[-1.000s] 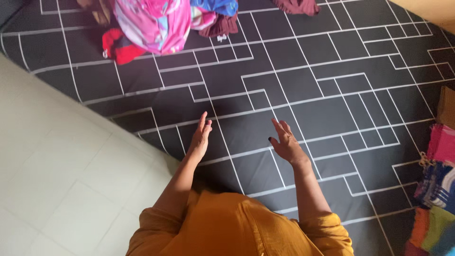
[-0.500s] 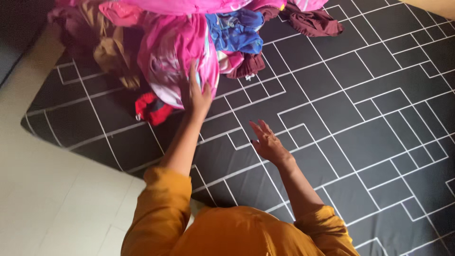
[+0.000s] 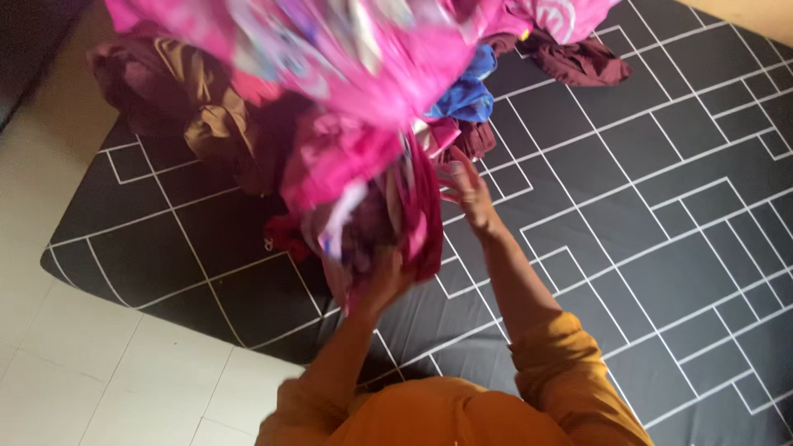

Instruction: The person folds a blue patterned towel and a pink cartoon-print sheet on a dark patterned bed, smoothing and aligning edges, then stacks them in a cardboard box. The person then picks up another pink sheet from a pile and begins to unfold it.

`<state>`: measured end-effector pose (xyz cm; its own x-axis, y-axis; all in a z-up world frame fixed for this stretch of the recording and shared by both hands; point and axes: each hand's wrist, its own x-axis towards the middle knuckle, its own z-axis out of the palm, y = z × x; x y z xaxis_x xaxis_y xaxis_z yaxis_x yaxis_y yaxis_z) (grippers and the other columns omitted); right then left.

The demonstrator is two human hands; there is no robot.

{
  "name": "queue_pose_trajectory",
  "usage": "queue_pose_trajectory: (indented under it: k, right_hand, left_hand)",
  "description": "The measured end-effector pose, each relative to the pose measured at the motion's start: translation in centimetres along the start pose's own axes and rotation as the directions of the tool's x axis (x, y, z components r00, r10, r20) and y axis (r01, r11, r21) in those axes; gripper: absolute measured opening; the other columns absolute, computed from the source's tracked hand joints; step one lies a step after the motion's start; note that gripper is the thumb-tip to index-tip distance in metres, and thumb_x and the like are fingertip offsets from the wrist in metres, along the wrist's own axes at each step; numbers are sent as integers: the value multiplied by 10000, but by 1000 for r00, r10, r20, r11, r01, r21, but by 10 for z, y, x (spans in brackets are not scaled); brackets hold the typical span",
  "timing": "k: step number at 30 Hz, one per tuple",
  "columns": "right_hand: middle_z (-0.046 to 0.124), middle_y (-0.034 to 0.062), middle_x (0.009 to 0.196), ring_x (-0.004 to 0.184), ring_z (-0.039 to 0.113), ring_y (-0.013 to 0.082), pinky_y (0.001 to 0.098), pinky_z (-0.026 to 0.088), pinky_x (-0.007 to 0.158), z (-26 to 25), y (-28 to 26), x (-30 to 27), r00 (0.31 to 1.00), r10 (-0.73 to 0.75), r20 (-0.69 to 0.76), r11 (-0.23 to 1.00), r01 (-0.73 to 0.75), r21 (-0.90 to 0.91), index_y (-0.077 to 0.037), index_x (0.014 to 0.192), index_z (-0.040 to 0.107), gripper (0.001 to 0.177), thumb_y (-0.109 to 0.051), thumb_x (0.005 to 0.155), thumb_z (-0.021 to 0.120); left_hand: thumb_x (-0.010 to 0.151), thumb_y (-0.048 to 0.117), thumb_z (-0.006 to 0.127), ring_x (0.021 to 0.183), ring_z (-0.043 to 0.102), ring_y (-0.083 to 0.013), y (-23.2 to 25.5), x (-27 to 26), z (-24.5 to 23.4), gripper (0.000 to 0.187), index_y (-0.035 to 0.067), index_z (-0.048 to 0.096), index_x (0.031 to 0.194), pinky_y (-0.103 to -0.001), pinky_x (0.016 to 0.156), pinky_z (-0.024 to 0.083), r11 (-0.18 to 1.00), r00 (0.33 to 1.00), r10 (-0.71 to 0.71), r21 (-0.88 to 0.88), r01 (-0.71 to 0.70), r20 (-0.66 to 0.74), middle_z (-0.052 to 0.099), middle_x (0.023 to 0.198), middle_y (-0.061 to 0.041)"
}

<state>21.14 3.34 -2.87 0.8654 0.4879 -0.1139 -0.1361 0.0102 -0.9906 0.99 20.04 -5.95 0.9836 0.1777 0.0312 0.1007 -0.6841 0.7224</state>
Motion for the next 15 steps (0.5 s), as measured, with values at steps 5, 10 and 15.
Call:
queue_pose_trajectory:
  k: [5, 10, 15]
  right_hand:
    - [770, 91, 1199, 1044, 738, 213, 351, 604, 904, 69, 42, 30, 906, -301, 297, 635, 423, -646, -206, 1212, 664, 229, -167, 1068, 489]
    - [535, 264, 1325, 1181, 564, 447, 544, 487, 1017, 74, -46, 36, 748, -611, 258, 196, 459, -866, -74, 1497, 366, 793, -194, 847, 803]
    - [557, 297, 1326, 1196, 559, 500, 541, 464, 988, 95, -174, 117, 650, -734, 196, 154, 440, -884, -57, 1595, 188, 1195, -342, 678, 900]
  left_hand:
    - [855, 175, 715, 990, 651, -409, 38, -12, -61, 376, 74, 640, 1209, -484, 870, 506, 982, 999, 25, -189, -17, 43, 680, 1026, -232]
    - [851, 214, 766, 1183, 582, -387, 67, 18, -145, 520, 108, 584, 1326, -526, 1021, 448, 988, 824, 156, 82, -133, -544, 625, 1234, -184]
    - [626, 444, 879, 1275, 388, -538, 59, 29, -154, 996, 68, 443, 1438, -643, 1021, 365, 959, 879, 72, 276, 69, -472, 483, 1328, -366]
